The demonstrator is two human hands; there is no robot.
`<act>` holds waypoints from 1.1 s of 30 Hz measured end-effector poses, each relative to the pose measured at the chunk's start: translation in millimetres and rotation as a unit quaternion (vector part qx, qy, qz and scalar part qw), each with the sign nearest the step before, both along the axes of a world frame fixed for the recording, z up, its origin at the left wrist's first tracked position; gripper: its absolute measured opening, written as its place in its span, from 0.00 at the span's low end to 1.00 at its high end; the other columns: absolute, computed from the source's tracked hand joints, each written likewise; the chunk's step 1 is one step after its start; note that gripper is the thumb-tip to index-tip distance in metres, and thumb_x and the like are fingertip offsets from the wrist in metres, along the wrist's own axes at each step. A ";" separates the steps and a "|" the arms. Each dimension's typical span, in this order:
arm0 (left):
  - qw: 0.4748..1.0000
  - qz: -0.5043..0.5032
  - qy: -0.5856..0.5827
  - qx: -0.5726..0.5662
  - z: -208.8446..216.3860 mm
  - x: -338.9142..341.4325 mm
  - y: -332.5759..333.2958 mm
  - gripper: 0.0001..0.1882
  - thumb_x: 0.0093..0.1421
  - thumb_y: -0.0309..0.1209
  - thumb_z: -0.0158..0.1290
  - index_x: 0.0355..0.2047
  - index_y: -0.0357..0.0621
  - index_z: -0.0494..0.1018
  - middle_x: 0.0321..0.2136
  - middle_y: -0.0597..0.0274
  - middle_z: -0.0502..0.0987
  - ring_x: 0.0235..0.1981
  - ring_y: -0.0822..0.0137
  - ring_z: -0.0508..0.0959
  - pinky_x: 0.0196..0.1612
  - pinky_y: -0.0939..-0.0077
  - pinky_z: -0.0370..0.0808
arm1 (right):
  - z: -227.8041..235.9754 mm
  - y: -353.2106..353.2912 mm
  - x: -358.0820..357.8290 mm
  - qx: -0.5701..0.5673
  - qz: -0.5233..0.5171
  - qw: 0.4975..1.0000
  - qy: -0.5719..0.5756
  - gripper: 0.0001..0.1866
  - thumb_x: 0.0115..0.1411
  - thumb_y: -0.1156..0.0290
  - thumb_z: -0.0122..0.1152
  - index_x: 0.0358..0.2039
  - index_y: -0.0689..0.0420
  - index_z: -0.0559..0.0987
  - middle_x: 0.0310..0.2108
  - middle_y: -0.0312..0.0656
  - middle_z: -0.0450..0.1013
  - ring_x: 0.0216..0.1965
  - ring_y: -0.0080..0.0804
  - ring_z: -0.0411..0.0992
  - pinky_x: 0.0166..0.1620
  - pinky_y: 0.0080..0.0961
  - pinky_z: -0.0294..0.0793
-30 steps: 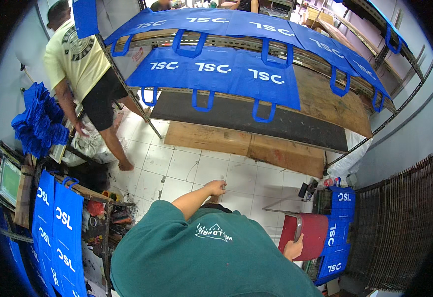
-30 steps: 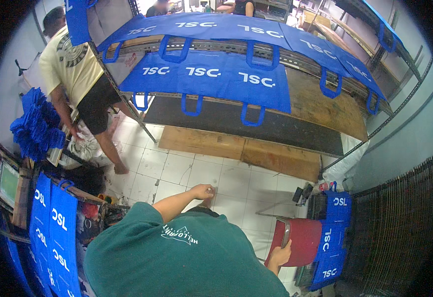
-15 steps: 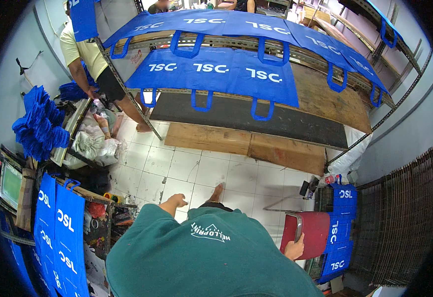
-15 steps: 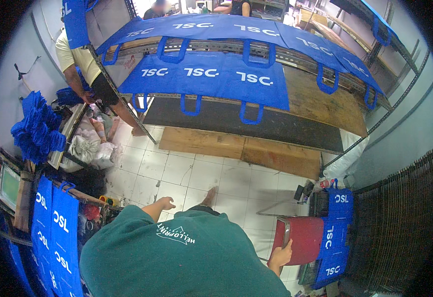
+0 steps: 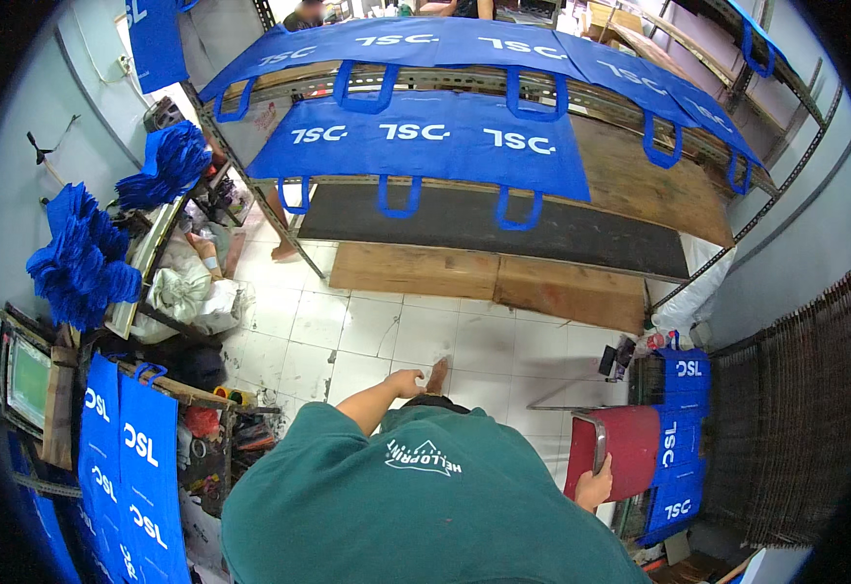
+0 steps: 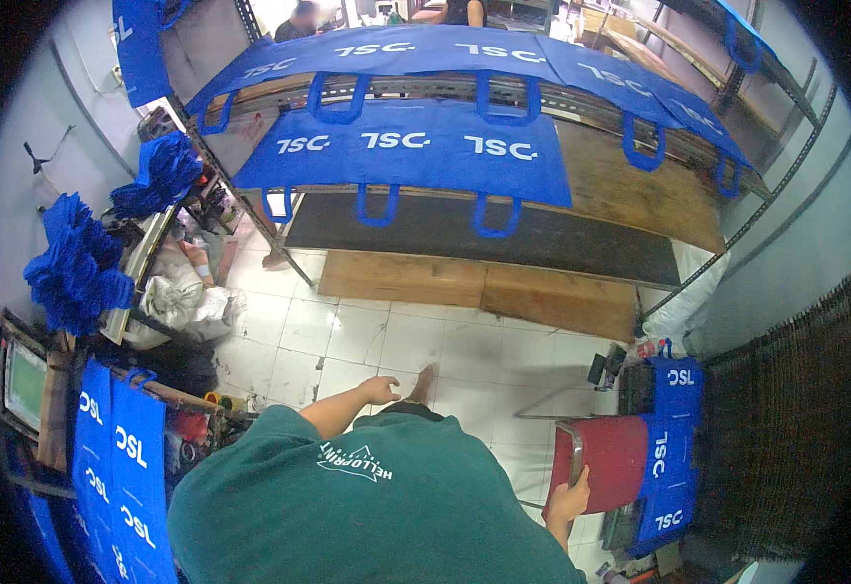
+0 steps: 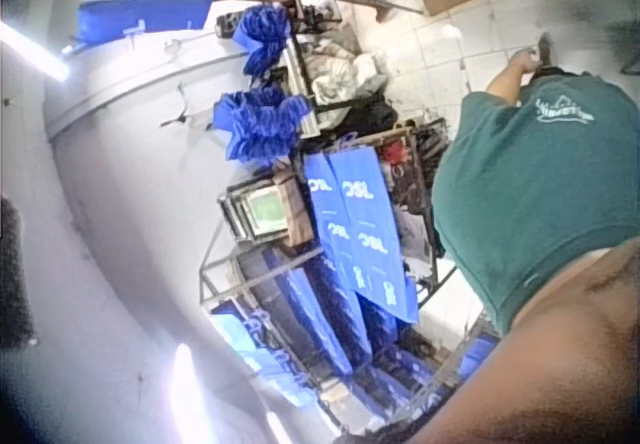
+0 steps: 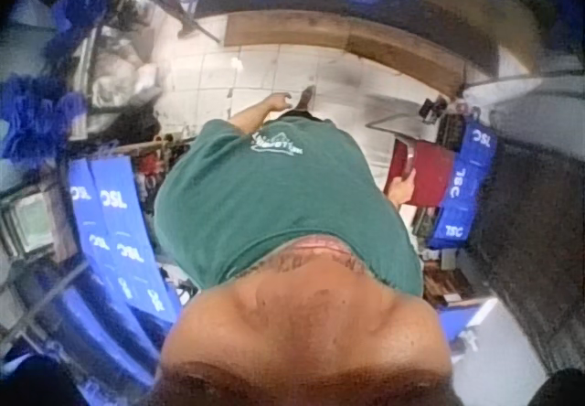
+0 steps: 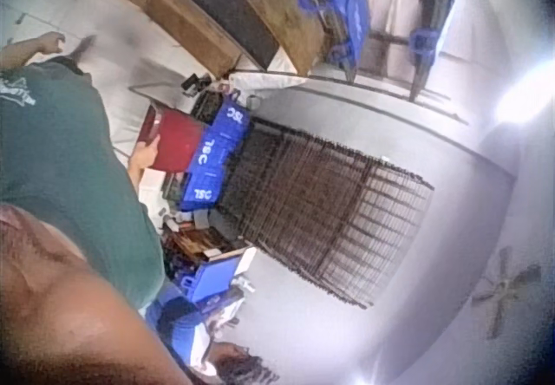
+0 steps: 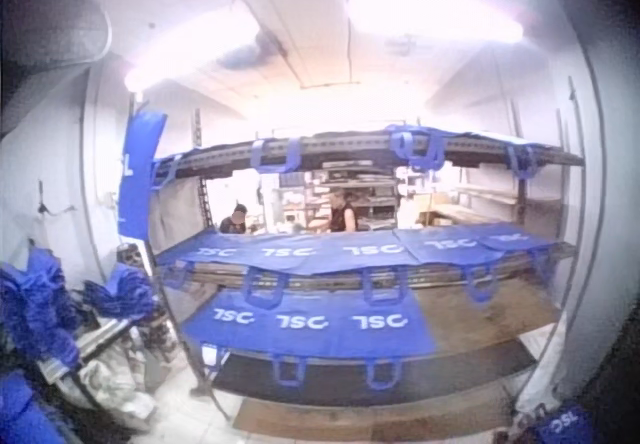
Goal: The person repeatedly picks up blue tote bags from a table, folds them by hand, and places them into a wire basket. The task involves handling the bags one at a time in a repetitive cycle within a storage room.
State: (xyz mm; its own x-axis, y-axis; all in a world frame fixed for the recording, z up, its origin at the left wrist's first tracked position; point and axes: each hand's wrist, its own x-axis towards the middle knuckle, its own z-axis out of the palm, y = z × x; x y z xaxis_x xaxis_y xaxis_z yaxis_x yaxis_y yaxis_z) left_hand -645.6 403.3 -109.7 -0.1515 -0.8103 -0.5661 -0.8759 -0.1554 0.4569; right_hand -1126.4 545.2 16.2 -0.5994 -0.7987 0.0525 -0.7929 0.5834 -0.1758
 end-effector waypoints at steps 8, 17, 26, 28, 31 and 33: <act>0.998 0.035 -0.026 0.035 -10.9 27.7 20.4 0.29 0.47 0.49 0.55 0.48 0.50 0.69 0.41 0.52 0.74 0.45 0.54 0.73 0.49 0.64 0.69 | -14.3 1.0 -8.7 -0.008 0.002 1.000 -0.011 0.32 0.42 0.76 0.53 0.53 0.49 0.68 0.34 0.47 0.72 0.37 0.47 0.70 0.40 0.42 0.69; 0.997 0.024 -0.012 0.077 -59.8 61.1 46.0 0.31 0.43 0.53 0.57 0.44 0.47 0.71 0.44 0.48 0.73 0.48 0.52 0.71 0.51 0.66 0.67 | 16.0 -5.8 -3.3 -0.043 -0.005 0.995 -0.095 0.29 0.44 0.72 0.54 0.52 0.50 0.68 0.41 0.49 0.71 0.44 0.47 0.69 0.46 0.38 0.67; 0.965 -0.254 0.031 0.064 -141.7 44.8 -82.7 0.24 0.45 0.43 0.58 0.42 0.47 0.72 0.33 0.49 0.77 0.37 0.57 0.77 0.42 0.66 0.73 | 0.5 23.6 6.8 -0.085 -0.042 0.995 -0.013 0.33 0.45 0.65 0.58 0.55 0.45 0.64 0.51 0.43 0.63 0.55 0.39 0.59 0.55 0.43 0.56; 0.949 -0.312 0.007 0.052 -148.2 24.7 -132.9 0.25 0.45 0.44 0.58 0.42 0.47 0.73 0.35 0.47 0.76 0.40 0.55 0.76 0.44 0.65 0.72 | 5.2 38.4 29.4 -0.079 -0.080 0.993 0.026 0.33 0.46 0.65 0.58 0.55 0.45 0.64 0.53 0.44 0.60 0.56 0.40 0.56 0.56 0.45 0.54; 0.934 -0.354 -0.029 0.037 -143.4 -38.5 -214.8 0.26 0.45 0.46 0.60 0.41 0.46 0.73 0.40 0.45 0.74 0.44 0.52 0.73 0.47 0.64 0.70 | 9.0 75.8 65.6 -0.066 -0.154 0.984 0.056 0.31 0.46 0.65 0.58 0.55 0.44 0.65 0.58 0.46 0.54 0.59 0.41 0.52 0.57 0.47 0.51; 0.954 -0.296 -0.014 0.038 -126.2 -92.3 -252.1 0.26 0.45 0.46 0.60 0.41 0.44 0.72 0.40 0.46 0.74 0.44 0.51 0.73 0.47 0.64 0.70 | -3.3 100.1 87.4 -0.035 -0.221 0.974 0.038 0.31 0.46 0.65 0.57 0.55 0.44 0.65 0.58 0.47 0.56 0.58 0.41 0.55 0.56 0.44 0.54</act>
